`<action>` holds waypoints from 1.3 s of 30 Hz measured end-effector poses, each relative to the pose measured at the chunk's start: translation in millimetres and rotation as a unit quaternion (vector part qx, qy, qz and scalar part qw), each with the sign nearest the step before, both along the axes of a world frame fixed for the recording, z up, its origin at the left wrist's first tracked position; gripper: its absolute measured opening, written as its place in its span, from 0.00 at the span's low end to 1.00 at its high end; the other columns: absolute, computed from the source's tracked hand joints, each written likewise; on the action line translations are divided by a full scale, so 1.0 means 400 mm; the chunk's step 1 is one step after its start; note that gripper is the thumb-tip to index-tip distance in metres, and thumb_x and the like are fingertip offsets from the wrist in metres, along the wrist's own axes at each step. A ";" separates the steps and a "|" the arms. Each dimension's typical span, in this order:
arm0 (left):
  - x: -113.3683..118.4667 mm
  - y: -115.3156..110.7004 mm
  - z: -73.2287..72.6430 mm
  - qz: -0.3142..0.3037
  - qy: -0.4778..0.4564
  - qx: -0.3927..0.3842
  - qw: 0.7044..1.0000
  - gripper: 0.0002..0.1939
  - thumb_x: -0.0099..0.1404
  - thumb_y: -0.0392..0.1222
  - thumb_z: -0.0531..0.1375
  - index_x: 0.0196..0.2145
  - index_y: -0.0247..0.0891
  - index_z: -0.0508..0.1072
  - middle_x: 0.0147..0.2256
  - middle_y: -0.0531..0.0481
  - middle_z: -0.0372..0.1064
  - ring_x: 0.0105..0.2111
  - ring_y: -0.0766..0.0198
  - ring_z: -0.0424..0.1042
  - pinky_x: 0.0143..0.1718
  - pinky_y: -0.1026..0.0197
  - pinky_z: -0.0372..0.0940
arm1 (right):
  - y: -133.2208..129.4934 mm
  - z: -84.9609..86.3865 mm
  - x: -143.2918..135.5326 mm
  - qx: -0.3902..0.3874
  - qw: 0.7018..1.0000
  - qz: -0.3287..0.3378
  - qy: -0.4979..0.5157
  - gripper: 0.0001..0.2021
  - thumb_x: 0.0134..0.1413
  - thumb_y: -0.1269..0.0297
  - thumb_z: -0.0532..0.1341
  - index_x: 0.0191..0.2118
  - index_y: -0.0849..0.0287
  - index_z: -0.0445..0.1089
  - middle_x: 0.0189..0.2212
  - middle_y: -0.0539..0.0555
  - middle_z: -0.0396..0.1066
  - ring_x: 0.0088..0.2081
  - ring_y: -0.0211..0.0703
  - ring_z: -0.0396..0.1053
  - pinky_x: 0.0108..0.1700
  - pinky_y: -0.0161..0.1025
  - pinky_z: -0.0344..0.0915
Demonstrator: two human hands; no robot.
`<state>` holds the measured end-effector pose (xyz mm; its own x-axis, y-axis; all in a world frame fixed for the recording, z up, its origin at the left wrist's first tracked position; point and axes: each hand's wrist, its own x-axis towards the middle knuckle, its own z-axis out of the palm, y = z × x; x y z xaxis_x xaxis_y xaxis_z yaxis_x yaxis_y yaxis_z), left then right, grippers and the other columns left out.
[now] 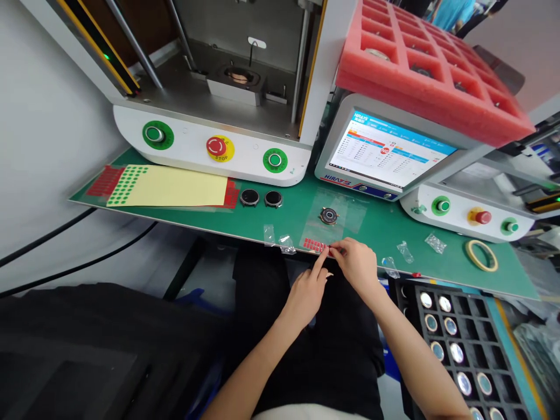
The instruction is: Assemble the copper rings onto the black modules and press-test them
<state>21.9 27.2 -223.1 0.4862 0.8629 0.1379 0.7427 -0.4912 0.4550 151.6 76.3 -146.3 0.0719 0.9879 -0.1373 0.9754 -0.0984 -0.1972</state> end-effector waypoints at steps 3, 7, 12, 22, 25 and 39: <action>-0.002 0.002 -0.001 0.000 -0.001 0.000 1.000 0.08 0.73 0.34 0.49 0.41 0.36 0.68 0.68 0.43 0.48 0.36 0.60 0.76 0.36 0.54 0.73 | 0.005 0.007 -0.005 -0.007 1.000 -0.002 -0.008 0.09 0.61 0.64 0.59 0.35 0.54 0.77 0.37 0.52 0.78 0.35 0.45 0.75 0.31 0.35 0.56; -0.003 0.000 0.000 -0.001 -0.014 -0.004 1.000 0.10 0.73 0.34 0.48 0.42 0.36 0.68 0.68 0.43 0.48 0.36 0.59 0.76 0.36 0.53 0.73 | 0.023 0.014 -0.003 -0.019 1.000 -0.008 0.008 0.07 0.58 0.67 0.61 0.32 0.56 0.76 0.34 0.54 0.78 0.34 0.45 0.75 0.32 0.35 0.57; -0.002 0.003 -0.002 0.004 -0.044 -0.014 0.999 0.11 0.73 0.34 0.48 0.44 0.35 0.69 0.68 0.40 0.50 0.37 0.57 0.77 0.37 0.52 0.73 | 0.042 0.021 0.021 -0.021 0.995 -0.007 0.092 0.07 0.55 0.68 0.61 0.28 0.57 0.75 0.28 0.53 0.77 0.31 0.43 0.73 0.32 0.35 0.58; -0.050 -0.049 0.160 0.087 -0.460 -0.208 0.859 0.10 0.72 0.40 0.53 0.47 0.36 0.70 0.49 0.42 0.75 0.33 0.66 0.77 0.37 0.63 0.73 | -0.157 0.131 0.021 0.066 0.879 -0.028 0.471 0.12 0.59 0.56 0.59 0.30 0.58 0.68 0.25 0.49 0.67 0.20 0.33 0.64 0.26 0.33 0.63; -0.055 -0.074 0.223 0.116 -0.546 -0.259 0.788 0.11 0.70 0.43 0.57 0.47 0.36 0.72 0.41 0.46 0.78 0.29 0.68 0.76 0.33 0.68 0.72 | -0.230 0.139 0.008 0.092 0.768 -0.065 0.631 0.09 0.57 0.62 0.64 0.29 0.59 0.69 0.28 0.48 0.67 0.18 0.28 0.62 0.21 0.30 0.60; -0.025 -0.119 0.285 0.071 -0.575 -0.305 0.756 0.06 0.69 0.42 0.59 0.42 0.39 0.71 0.39 0.49 0.75 0.36 0.63 0.78 0.40 0.61 0.75 | -0.325 0.127 0.013 0.075 0.621 -0.086 0.775 0.05 0.59 0.64 0.65 0.32 0.57 0.72 0.29 0.48 0.67 0.21 0.29 0.68 0.25 0.29 0.65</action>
